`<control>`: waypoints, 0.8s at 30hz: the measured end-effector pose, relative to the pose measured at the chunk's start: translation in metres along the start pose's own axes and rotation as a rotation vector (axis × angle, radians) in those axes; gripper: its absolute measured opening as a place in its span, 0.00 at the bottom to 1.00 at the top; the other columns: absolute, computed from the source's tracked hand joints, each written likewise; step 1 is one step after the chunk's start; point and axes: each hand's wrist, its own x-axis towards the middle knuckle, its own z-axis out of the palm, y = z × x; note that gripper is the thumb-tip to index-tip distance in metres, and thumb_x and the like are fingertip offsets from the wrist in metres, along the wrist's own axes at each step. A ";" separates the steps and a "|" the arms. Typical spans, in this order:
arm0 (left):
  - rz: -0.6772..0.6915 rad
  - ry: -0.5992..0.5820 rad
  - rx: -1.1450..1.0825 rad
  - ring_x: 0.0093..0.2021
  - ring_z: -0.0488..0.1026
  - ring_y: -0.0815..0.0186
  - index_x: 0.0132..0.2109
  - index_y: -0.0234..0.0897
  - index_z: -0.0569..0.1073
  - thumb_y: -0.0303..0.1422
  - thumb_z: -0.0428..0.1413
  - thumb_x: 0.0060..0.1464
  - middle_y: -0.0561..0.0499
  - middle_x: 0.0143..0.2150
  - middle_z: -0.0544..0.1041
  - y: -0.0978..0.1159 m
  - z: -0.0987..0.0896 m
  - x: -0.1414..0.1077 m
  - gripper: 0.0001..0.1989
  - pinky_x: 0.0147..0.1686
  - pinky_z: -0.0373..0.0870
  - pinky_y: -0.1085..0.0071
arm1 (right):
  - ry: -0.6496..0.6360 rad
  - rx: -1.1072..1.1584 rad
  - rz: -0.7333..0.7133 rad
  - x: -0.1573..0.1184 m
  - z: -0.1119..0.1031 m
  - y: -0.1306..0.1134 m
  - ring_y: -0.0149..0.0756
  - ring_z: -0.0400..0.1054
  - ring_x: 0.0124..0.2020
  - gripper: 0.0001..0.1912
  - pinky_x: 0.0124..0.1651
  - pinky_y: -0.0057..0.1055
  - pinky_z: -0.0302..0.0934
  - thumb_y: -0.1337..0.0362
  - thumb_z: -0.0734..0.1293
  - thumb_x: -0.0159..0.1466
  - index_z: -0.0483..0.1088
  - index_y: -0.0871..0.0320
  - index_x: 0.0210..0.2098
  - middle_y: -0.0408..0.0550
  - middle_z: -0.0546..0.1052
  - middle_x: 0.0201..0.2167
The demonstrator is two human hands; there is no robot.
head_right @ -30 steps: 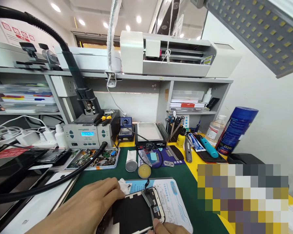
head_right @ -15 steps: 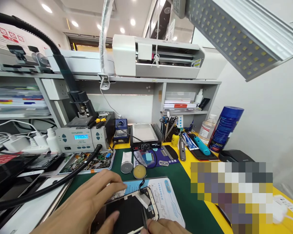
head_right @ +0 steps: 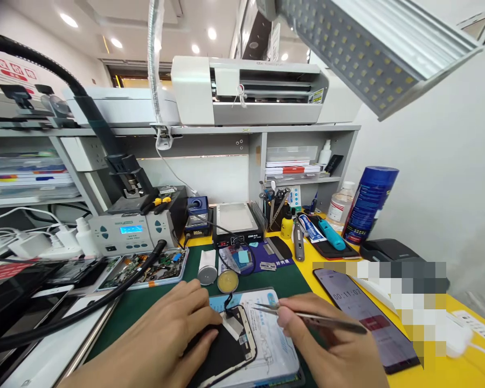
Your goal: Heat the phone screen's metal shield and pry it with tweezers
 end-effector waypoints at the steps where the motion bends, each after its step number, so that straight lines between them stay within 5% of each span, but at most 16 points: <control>1: 0.004 -0.023 0.020 0.54 0.72 0.54 0.45 0.41 0.77 0.30 0.48 0.69 0.46 0.49 0.76 0.003 -0.001 0.002 0.12 0.65 0.63 0.47 | -0.013 0.060 0.092 0.001 0.002 0.004 0.45 0.84 0.33 0.12 0.35 0.27 0.80 0.50 0.74 0.65 0.85 0.51 0.35 0.46 0.88 0.33; 5: 0.006 -0.096 0.071 0.49 0.74 0.55 0.43 0.39 0.76 0.29 0.49 0.66 0.47 0.46 0.77 0.012 -0.006 0.010 0.10 0.54 0.71 0.55 | 0.008 0.255 0.326 -0.001 0.012 0.020 0.45 0.82 0.33 0.19 0.32 0.26 0.78 0.44 0.74 0.62 0.83 0.53 0.32 0.48 0.85 0.27; 11: -0.034 -0.110 0.080 0.41 0.76 0.60 0.36 0.40 0.71 0.28 0.49 0.64 0.51 0.40 0.78 0.015 -0.010 0.015 0.08 0.42 0.73 0.65 | 0.026 0.346 0.458 -0.003 0.013 0.025 0.46 0.81 0.34 0.22 0.34 0.26 0.77 0.40 0.76 0.57 0.83 0.54 0.31 0.50 0.85 0.28; 18: -0.103 -0.137 0.048 0.45 0.77 0.59 0.37 0.40 0.73 0.29 0.55 0.59 0.50 0.44 0.78 0.015 -0.016 0.012 0.03 0.46 0.75 0.65 | -0.002 0.349 0.481 -0.003 0.011 0.019 0.50 0.82 0.37 0.24 0.33 0.29 0.78 0.38 0.75 0.56 0.81 0.53 0.24 0.52 0.86 0.30; 24: -0.068 -0.291 0.228 0.48 0.80 0.53 0.44 0.37 0.79 0.26 0.52 0.62 0.46 0.47 0.80 0.034 -0.028 0.019 0.11 0.52 0.77 0.55 | -0.015 0.323 0.458 -0.004 0.014 0.019 0.51 0.82 0.39 0.25 0.32 0.29 0.77 0.37 0.74 0.57 0.80 0.52 0.24 0.51 0.85 0.29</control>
